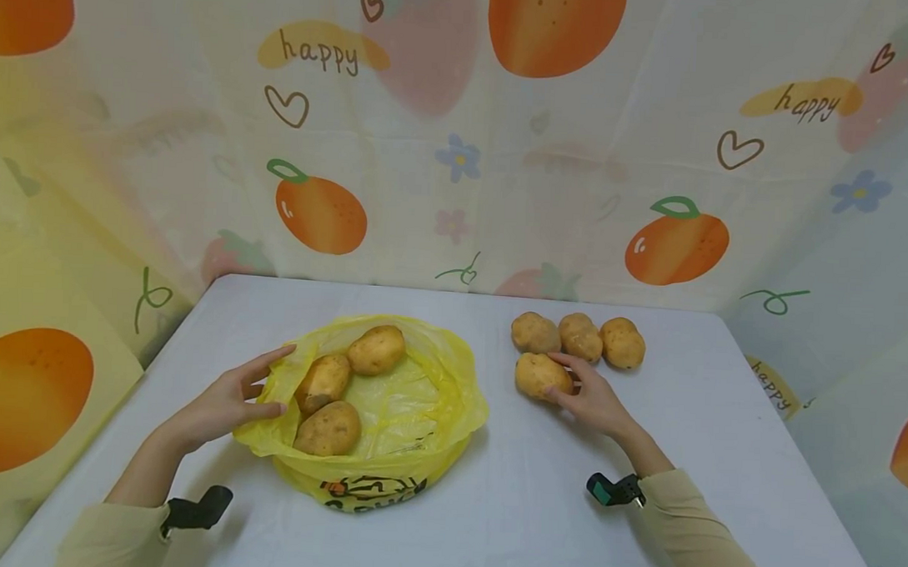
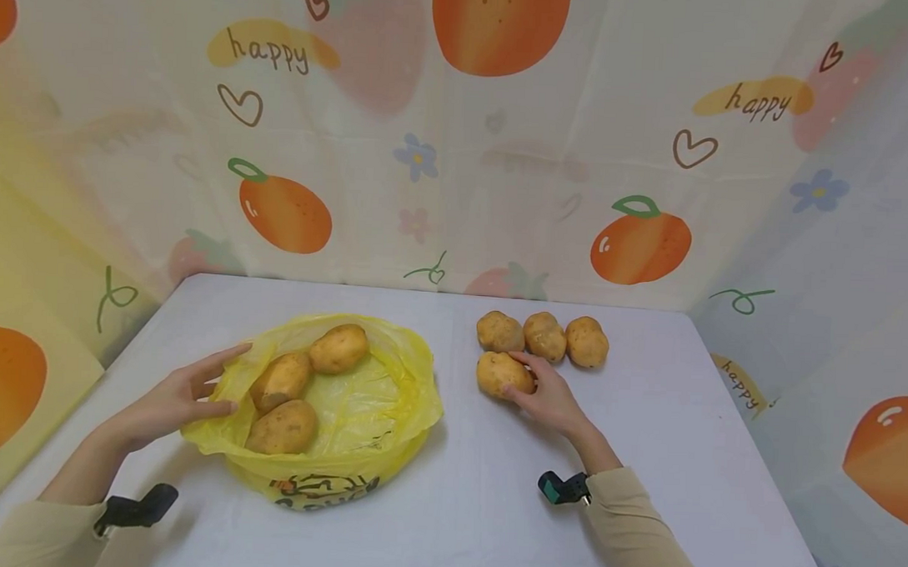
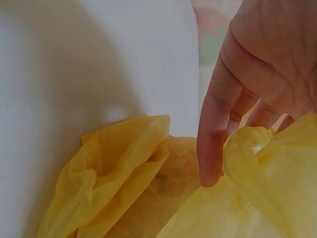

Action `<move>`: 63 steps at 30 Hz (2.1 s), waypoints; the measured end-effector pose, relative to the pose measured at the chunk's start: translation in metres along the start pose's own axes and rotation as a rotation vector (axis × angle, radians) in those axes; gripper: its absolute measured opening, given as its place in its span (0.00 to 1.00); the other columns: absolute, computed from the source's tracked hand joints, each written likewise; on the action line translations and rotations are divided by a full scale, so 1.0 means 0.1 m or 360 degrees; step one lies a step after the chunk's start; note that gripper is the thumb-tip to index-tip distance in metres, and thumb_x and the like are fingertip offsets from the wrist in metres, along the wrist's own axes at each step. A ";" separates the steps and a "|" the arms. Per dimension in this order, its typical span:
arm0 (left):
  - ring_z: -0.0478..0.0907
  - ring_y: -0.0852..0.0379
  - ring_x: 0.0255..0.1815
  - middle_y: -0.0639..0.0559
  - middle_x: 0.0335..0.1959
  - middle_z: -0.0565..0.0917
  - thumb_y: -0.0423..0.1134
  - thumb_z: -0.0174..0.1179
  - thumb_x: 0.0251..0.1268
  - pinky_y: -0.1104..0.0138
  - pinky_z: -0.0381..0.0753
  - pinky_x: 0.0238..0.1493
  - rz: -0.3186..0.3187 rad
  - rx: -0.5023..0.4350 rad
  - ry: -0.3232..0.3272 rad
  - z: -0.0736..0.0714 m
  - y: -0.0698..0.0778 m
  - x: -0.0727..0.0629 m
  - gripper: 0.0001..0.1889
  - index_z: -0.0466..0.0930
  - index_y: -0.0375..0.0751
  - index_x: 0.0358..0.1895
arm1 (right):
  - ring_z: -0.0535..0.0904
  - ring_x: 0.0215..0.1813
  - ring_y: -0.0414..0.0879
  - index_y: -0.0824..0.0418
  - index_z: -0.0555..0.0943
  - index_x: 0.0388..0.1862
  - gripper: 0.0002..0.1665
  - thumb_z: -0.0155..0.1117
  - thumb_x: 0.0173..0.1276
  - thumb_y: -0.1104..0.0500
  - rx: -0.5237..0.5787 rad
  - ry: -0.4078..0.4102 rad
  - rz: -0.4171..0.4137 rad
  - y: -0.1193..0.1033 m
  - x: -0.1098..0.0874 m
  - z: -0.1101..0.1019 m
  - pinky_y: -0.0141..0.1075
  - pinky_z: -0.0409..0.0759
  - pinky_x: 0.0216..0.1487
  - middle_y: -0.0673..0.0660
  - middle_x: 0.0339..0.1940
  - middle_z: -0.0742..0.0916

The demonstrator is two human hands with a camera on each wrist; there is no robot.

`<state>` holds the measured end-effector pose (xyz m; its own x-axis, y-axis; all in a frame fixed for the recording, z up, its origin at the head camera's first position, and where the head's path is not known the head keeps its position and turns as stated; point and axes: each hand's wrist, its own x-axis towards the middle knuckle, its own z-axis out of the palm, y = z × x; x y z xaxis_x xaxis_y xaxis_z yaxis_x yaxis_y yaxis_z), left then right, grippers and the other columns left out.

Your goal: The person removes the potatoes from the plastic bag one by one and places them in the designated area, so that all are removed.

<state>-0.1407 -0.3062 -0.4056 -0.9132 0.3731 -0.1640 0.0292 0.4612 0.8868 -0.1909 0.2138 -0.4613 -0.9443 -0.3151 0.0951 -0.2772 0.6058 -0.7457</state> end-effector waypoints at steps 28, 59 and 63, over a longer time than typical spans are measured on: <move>0.61 0.31 0.63 0.40 0.72 0.49 0.38 0.63 0.57 0.66 0.79 0.41 0.0011 -0.0066 -0.0006 0.02 -0.01 -0.01 0.43 0.47 0.53 0.73 | 0.67 0.62 0.58 0.61 0.66 0.65 0.35 0.66 0.60 0.54 -0.0054 0.0057 -0.0035 -0.02 -0.02 0.00 0.52 0.70 0.56 0.63 0.62 0.72; 0.63 0.32 0.62 0.40 0.72 0.49 0.38 0.63 0.58 0.65 0.79 0.40 0.0022 -0.0057 -0.0022 0.00 0.01 -0.01 0.43 0.47 0.54 0.73 | 0.72 0.59 0.57 0.68 0.72 0.58 0.25 0.62 0.64 0.60 0.0141 0.0080 -0.0213 -0.49 0.15 -0.03 0.51 0.69 0.58 0.64 0.56 0.78; 0.63 0.32 0.61 0.40 0.72 0.50 0.38 0.63 0.58 0.65 0.79 0.40 0.0020 -0.0035 -0.0016 0.00 0.02 -0.01 0.43 0.47 0.54 0.73 | 0.71 0.60 0.58 0.70 0.72 0.57 0.23 0.61 0.64 0.63 0.0153 0.0026 -0.0229 -0.70 0.14 -0.02 0.53 0.68 0.59 0.65 0.57 0.78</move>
<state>-0.1403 -0.3060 -0.4037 -0.9086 0.3872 -0.1569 0.0319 0.4388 0.8980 -0.1850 0.1685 -0.4062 -0.8990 -0.3813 0.2153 -0.3922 0.4822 -0.7834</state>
